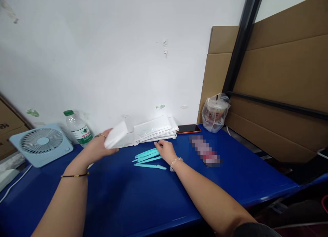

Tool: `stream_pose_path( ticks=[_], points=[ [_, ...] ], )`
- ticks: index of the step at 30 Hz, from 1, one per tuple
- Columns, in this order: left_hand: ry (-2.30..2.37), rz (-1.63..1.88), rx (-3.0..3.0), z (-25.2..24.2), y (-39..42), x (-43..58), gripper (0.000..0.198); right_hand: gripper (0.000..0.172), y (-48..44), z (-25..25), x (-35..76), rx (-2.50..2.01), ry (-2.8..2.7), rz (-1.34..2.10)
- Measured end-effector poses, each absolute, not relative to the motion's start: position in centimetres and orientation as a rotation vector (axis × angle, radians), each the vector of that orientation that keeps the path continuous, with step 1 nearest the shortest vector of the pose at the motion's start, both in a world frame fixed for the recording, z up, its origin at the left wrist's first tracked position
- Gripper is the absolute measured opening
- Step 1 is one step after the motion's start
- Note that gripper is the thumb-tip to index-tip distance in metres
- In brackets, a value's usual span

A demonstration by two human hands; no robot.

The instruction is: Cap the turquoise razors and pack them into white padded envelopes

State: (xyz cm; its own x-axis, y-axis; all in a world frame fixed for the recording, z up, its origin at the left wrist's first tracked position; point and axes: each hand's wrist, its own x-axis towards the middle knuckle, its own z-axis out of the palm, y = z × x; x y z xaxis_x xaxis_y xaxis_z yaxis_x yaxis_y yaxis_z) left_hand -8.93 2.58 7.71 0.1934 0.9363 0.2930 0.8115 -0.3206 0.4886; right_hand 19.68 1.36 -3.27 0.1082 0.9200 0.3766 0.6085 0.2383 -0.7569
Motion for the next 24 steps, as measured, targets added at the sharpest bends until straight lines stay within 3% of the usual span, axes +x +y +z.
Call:
stream_pose_path(
  ticks=[3,5,9,14,17,24],
  points=[
    [1.908,0.112,2.273,5.3,3.7,-10.3,0.097,0.041,1.2,-3.2,19.7,-1.457,-1.65,0.446],
    [1.85,-0.079,2.224,4.2,4.1,-10.8,0.103,0.038,1.0,-3.0,19.8,-1.455,-1.654,0.516],
    [1.641,0.114,2.205,3.8,3.8,-9.9,0.098,0.028,0.7,-2.4,20.5,-1.379,-1.689,0.732],
    [1.273,0.583,2.177,2.7,2.5,-4.0,0.051,0.024,0.8,-2.4,21.5,-1.208,-1.782,0.989],
    [1.086,0.521,2.324,1.3,2.0,-1.0,0.032,0.023,0.9,-2.5,21.8,-1.157,-1.786,0.997],
    [1.169,0.558,2.405,0.2,2.6,0.1,0.025,0.023,0.9,-1.6,21.9,-1.174,-1.812,0.894]
  ],
)
